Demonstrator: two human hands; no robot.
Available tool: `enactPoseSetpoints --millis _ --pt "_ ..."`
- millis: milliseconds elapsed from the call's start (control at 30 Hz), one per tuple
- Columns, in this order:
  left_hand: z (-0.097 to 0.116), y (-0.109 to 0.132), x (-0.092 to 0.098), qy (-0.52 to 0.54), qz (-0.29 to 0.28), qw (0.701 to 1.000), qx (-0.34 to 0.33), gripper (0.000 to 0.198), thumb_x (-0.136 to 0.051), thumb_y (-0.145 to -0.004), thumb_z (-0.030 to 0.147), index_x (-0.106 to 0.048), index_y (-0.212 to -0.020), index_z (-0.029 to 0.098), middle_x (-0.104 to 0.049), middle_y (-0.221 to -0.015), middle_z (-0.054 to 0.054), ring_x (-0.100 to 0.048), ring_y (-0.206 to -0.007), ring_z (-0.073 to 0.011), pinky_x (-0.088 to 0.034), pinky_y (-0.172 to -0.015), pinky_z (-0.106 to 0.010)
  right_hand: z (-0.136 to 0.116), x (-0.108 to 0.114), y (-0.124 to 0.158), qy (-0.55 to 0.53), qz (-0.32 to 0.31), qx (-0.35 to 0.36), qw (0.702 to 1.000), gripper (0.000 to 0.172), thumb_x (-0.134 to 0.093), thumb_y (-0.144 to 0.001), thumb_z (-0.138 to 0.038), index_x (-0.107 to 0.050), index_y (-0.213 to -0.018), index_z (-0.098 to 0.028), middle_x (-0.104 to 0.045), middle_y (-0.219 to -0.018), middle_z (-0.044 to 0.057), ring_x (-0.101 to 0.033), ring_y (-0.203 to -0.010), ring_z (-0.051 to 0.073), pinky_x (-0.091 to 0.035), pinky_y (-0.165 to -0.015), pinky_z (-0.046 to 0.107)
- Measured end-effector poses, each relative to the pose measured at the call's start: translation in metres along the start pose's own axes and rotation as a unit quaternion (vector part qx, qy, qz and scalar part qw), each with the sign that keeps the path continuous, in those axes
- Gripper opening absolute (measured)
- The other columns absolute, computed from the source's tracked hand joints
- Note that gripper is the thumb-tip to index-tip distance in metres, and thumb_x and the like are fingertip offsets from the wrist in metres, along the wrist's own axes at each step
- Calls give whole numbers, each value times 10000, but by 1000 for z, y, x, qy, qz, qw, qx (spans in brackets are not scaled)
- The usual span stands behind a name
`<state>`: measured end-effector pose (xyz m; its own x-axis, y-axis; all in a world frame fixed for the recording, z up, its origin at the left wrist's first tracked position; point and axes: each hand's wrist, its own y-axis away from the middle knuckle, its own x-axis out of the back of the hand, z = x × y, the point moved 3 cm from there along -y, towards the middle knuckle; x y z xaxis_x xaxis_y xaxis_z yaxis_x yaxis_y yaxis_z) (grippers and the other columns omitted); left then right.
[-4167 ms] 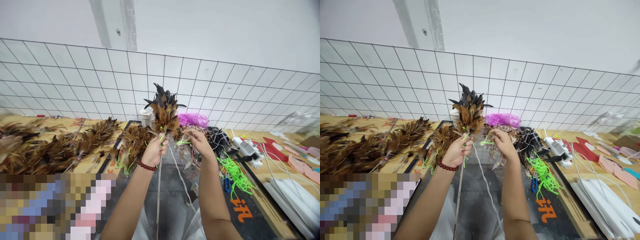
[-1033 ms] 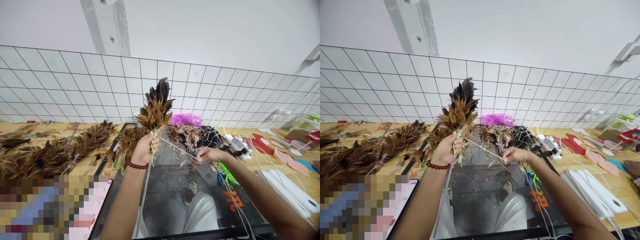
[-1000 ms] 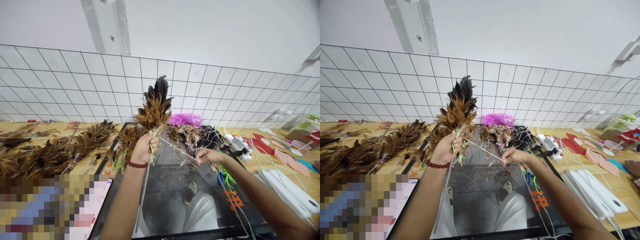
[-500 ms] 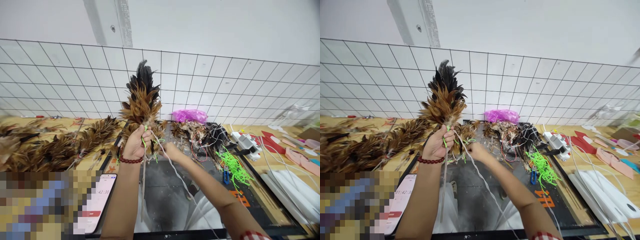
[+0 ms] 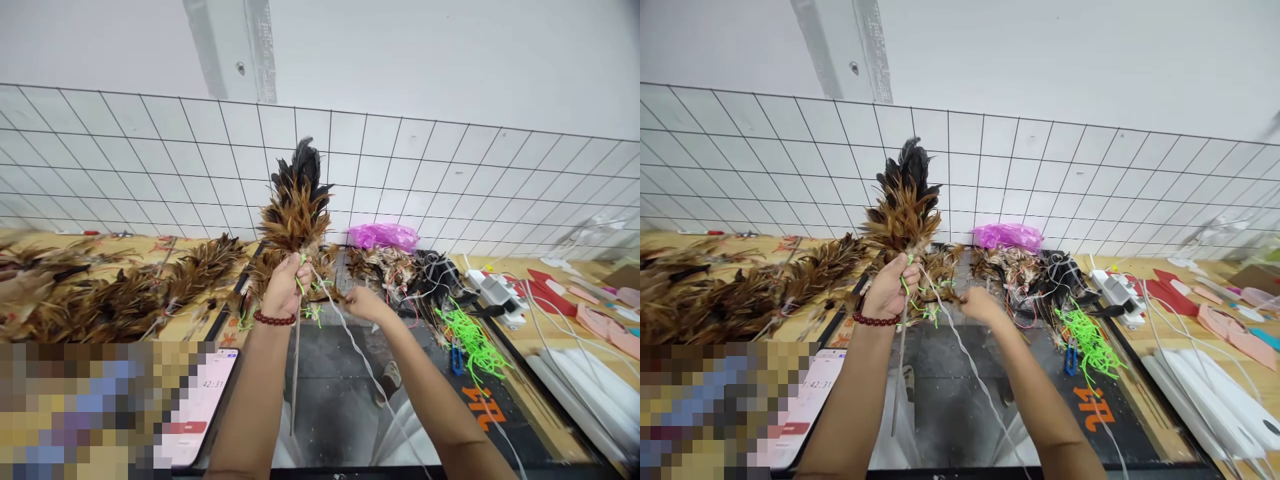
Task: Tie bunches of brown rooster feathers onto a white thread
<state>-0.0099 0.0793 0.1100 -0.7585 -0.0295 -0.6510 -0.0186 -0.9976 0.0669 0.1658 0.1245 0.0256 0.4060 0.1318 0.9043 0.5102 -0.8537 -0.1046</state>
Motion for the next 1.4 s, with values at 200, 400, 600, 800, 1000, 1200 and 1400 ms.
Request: enactPoseSetpoints --millis 200,400,600,800,1000,1200,1400 --pt "-16 -8 -2 -29 -9 999 -10 303 -644 -779 402 -516 -782 127 -348 -520 70 -277 -380 -18 -159 -323 -106 -12 55 16 -495 134 -77 855 283 -728 -612 -414 -637 -692 -158 -600 -614 7 -525 -543 116 -427 -539 248" --pt "-30 -12 -5 -99 30 995 -9 312 -624 -781 416 -471 -737 148 -405 -488 63 -299 -331 -20 -135 -312 -120 -66 61 -1 -617 132 -8 776 266 -803 -529 -351 -645 -605 -150 -624 -602 14 -555 -554 116 -452 -557 248" --pt "-35 -11 -9 -87 -16 996 21 328 -630 -764 435 -459 -748 155 -485 -516 30 -325 -341 -24 -152 -320 -115 -72 55 -15 -556 162 26 815 278 -725 -642 -382 -640 -505 -155 -625 -530 20 -569 -553 125 -469 -662 271" --pt "-36 -10 -9 -150 -10 989 -12 411 -608 -753 526 -440 -711 153 -430 -525 51 -259 -356 -7 -126 -330 -115 -68 44 -15 -570 177 13 802 294 -723 -631 -390 -617 -489 -156 -603 -493 12 -548 -511 121 -449 -604 261" --pt "-39 -5 -12 -212 -82 974 -12 438 -686 -682 515 -469 -800 153 -419 -615 58 -308 -425 -12 -203 -362 -112 -56 41 -20 -581 244 -37 776 289 -797 -504 -359 -591 -512 -156 -588 -532 -12 -500 -520 104 -413 -573 249" --pt "-34 -9 -6 -214 -44 975 -47 394 -628 -729 500 -407 -717 175 -388 -579 67 -289 -410 -28 -185 -361 -134 -53 35 -6 -650 72 -57 755 377 -746 -609 -470 -629 -836 -192 -625 -739 -1 -534 -629 102 -425 -612 240" --pt "-38 -22 6 -412 13 900 -142 267 -493 -841 361 -401 -670 178 -460 -608 27 -381 -457 -70 -290 -441 -190 -40 56 20 -336 56 -35 940 319 -507 -819 -444 -650 -788 -161 -524 -566 -12 -393 -487 82 -296 -507 214"
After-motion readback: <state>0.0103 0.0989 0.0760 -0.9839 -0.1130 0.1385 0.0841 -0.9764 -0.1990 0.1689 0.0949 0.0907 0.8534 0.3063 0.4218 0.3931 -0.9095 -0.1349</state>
